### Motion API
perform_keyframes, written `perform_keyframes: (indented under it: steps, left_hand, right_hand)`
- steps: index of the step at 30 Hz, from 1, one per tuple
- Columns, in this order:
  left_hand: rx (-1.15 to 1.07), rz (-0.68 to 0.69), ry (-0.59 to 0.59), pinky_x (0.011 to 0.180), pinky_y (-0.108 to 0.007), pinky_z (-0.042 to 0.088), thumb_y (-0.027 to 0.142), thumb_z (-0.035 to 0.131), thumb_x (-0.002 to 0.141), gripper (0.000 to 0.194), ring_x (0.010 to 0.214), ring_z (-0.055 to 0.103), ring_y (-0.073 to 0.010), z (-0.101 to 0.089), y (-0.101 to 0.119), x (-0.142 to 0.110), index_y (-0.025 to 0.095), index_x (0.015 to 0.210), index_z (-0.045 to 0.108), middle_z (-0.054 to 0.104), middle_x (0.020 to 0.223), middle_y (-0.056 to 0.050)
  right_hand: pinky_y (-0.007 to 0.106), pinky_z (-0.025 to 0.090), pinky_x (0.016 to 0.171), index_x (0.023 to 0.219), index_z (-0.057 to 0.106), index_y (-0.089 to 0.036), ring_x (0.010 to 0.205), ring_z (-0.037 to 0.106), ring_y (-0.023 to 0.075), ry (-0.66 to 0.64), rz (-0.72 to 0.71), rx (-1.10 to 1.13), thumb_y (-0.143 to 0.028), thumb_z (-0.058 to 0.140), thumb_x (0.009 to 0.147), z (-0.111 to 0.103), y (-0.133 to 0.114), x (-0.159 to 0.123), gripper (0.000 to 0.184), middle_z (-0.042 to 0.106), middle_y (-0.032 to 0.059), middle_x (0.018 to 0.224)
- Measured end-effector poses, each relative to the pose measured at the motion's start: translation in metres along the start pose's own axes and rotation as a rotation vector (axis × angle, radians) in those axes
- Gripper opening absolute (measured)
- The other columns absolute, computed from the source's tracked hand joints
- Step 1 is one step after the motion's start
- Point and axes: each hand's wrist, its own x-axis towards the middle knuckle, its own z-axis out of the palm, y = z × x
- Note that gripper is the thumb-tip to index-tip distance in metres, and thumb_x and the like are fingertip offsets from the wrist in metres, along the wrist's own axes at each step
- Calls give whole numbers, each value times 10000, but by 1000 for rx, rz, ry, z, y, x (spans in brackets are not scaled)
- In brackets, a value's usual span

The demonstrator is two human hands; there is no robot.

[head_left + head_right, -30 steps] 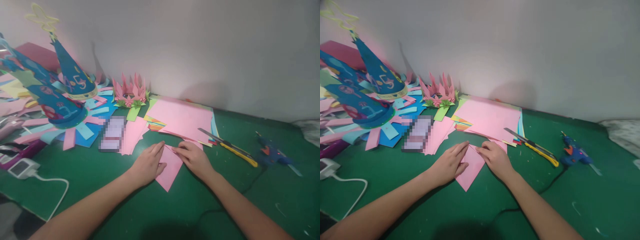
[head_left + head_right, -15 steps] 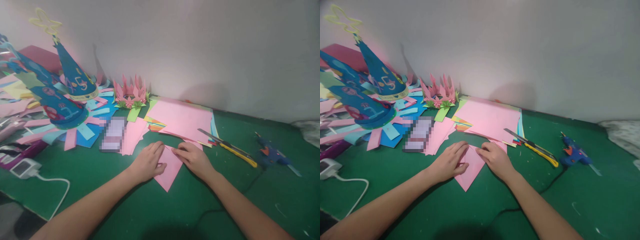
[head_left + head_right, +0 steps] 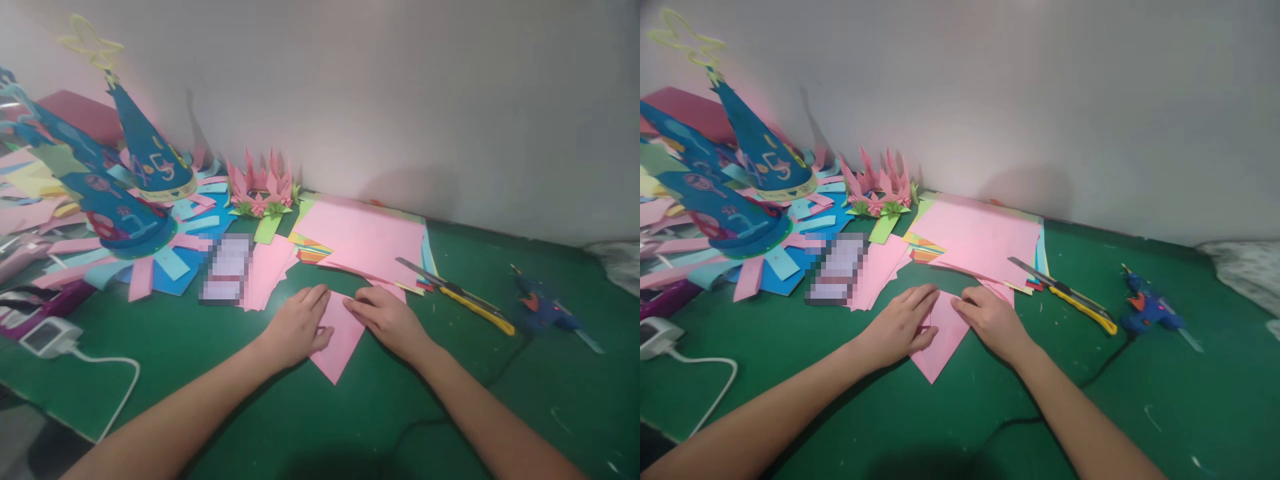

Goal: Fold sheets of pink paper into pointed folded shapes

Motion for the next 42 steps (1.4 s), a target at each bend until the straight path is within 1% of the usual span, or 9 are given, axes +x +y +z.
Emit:
perform_keyframes:
  steps: [5, 10, 15, 19, 26, 31, 34, 38, 42]
  left_hand:
    - [-8, 2, 20, 972, -420, 437, 290, 500, 846, 447, 1123, 474, -273, 1, 0, 0, 89, 1241, 441, 475, 1273, -159]
    - [-16, -7, 3, 959, -410, 442, 277, 517, 828, 425, 1095, 484, -270, -1, 1, 1, 93, 1207, 460, 495, 1228, -153]
    - [-24, 9, 19, 926, -417, 458, 256, 492, 835, 349, 1072, 485, -261, -4, 2, 1, 145, 1165, 480, 523, 1168, -123]
    - [-31, 14, 11, 918, -411, 464, 254, 492, 835, 332, 1052, 487, -253, -5, 3, 2, 154, 1153, 482, 537, 1134, -110]
    - [-29, 26, -2, 922, -401, 459, 248, 502, 836, 340, 1062, 480, -250, -5, 2, 3, 148, 1160, 485, 542, 1128, -105]
    - [-40, 36, 20, 922, -399, 454, 240, 499, 832, 335, 1060, 480, -250, -4, 1, 2, 162, 1157, 488, 538, 1119, -101]
    - [-34, 48, 23, 917, -407, 454, 226, 493, 831, 328, 1049, 483, -252, -4, 2, 2, 173, 1155, 500, 542, 1104, -100]
    - [-25, 39, 8, 920, -412, 452, 224, 494, 831, 389, 1060, 482, -257, -5, 2, 3, 173, 1216, 476, 537, 1119, -103]
    - [-7, 35, 7, 924, -409, 447, 228, 505, 829, 414, 1053, 482, -258, -5, 3, 2, 166, 1237, 469, 529, 1134, -108]
  right_hand:
    - [269, 448, 640, 1003, 661, -212, 749, 524, 164, 8, -9, 1, -227, 427, 944, -1, -1, 1, 242, 607, 57, 818]
    - [280, 447, 640, 990, 665, -202, 751, 530, 170, -16, -14, -3, -232, 414, 948, -1, 0, 1, 257, 608, 64, 825]
    - [283, 447, 651, 973, 668, -211, 762, 543, 173, -5, -23, 8, -236, 408, 950, -2, 0, 1, 262, 620, 65, 840]
    - [286, 452, 650, 967, 668, -212, 759, 541, 172, -13, -22, 5, -246, 392, 955, -3, -1, 1, 279, 621, 63, 836]
    - [332, 452, 708, 1005, 652, -172, 808, 540, 192, -48, -73, 1, -181, 399, 942, -4, -2, 2, 261, 633, 92, 901]
    - [349, 460, 708, 1019, 650, -166, 807, 566, 198, -20, -66, -6, -148, 394, 926, -5, -3, 2, 273, 648, 103, 915]
    - [369, 469, 743, 1073, 630, -155, 851, 565, 216, -28, -30, -18, -133, 379, 916, -1, -4, 1, 296, 641, 117, 948]
    - [380, 468, 763, 1210, 566, -144, 874, 538, 231, -70, -18, -73, -74, 358, 883, 5, -7, 2, 393, 620, 129, 993]
    - [370, 453, 719, 1207, 583, -151, 818, 514, 226, -94, -7, -113, -56, 364, 873, 5, -8, 4, 411, 609, 118, 930]
